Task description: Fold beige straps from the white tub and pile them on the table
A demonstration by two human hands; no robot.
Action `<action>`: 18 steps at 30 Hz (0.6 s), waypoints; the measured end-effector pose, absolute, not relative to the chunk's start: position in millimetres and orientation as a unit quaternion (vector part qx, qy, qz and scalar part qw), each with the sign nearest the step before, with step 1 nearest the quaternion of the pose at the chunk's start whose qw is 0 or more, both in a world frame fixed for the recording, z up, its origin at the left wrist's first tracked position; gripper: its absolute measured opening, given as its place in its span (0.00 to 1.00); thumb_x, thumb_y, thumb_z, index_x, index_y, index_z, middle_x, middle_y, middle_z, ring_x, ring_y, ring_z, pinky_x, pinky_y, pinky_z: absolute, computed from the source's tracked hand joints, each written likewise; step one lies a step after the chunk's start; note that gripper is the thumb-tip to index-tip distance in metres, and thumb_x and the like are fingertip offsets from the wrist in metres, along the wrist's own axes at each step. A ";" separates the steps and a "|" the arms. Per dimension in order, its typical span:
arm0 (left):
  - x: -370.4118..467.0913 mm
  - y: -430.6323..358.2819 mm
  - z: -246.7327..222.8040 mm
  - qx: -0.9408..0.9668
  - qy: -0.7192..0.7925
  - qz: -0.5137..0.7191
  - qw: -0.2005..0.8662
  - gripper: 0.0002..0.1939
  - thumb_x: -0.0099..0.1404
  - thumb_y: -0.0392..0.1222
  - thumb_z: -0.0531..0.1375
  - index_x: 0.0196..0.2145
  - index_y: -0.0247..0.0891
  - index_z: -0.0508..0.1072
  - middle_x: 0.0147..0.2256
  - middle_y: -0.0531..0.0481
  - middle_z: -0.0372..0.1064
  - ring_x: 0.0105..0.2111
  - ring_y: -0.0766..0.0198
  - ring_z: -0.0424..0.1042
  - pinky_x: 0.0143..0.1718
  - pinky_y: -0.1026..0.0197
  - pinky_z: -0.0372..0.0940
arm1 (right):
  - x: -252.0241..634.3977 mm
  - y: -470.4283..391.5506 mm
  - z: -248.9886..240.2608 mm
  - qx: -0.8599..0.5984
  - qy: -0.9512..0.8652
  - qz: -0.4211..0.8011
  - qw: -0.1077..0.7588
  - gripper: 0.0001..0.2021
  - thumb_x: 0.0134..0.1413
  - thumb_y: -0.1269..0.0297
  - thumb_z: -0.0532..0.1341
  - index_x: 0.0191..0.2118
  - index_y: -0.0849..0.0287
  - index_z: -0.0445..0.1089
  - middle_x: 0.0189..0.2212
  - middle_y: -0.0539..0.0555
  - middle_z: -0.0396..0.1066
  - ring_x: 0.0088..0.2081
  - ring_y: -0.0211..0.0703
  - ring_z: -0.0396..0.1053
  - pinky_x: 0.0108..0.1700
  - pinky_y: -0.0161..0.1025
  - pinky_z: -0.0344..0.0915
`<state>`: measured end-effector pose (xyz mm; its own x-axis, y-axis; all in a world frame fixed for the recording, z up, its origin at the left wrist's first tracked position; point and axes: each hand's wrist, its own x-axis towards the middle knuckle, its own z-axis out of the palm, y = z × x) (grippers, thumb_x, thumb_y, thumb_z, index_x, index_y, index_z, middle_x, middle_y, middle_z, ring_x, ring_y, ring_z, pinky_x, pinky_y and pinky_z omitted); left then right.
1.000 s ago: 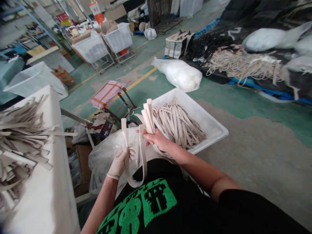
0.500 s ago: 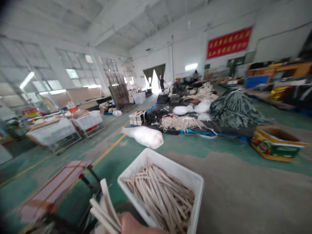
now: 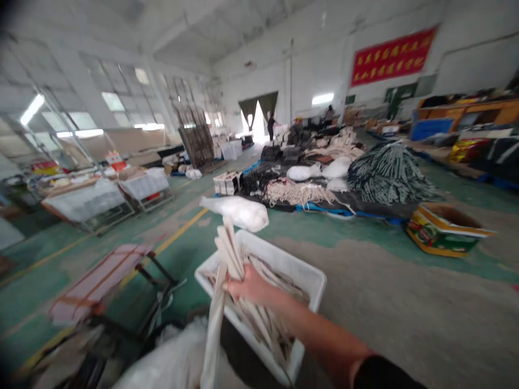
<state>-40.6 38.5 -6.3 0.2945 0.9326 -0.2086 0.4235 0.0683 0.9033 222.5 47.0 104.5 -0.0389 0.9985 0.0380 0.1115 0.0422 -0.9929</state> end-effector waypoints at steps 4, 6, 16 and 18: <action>-104.5 -34.6 -40.3 0.529 0.639 0.290 0.478 0.19 0.61 0.64 0.59 0.48 0.63 0.75 0.56 0.56 0.74 0.63 0.49 0.65 0.67 0.44 0.57 | 257.9 67.9 137.0 -0.497 -0.561 0.445 0.491 0.09 0.39 0.58 0.64 0.25 0.58 0.72 0.24 0.47 0.70 0.25 0.35 0.62 0.27 0.33 0.62; -137.3 -54.3 -50.9 0.499 0.694 0.301 0.424 0.19 0.59 0.63 0.60 0.46 0.60 0.76 0.55 0.59 0.75 0.62 0.48 0.67 0.68 0.45 0.55 | 273.7 89.7 137.0 -0.487 -0.621 0.390 0.474 0.10 0.41 0.59 0.66 0.28 0.62 0.75 0.25 0.49 0.72 0.27 0.36 0.65 0.27 0.32 0.63; -219.7 -104.5 -55.0 0.326 0.865 0.268 0.271 0.12 0.62 0.42 0.59 0.40 0.37 0.80 0.49 0.40 0.79 0.57 0.49 0.72 0.62 0.49 0.62 | 293.9 135.0 113.7 -0.663 -0.600 0.272 0.357 0.23 0.57 0.59 0.61 0.52 0.72 0.76 0.47 0.67 0.77 0.33 0.34 0.72 0.30 0.38 0.59; -225.8 -105.8 -66.0 0.300 0.878 0.253 0.275 0.11 0.62 0.40 0.61 0.40 0.34 0.80 0.48 0.39 0.79 0.54 0.50 0.74 0.60 0.52 0.64 | 306.4 128.5 114.1 -0.623 -0.600 0.373 0.337 0.20 0.61 0.57 0.59 0.51 0.65 0.77 0.47 0.70 0.77 0.36 0.39 0.75 0.30 0.46 0.58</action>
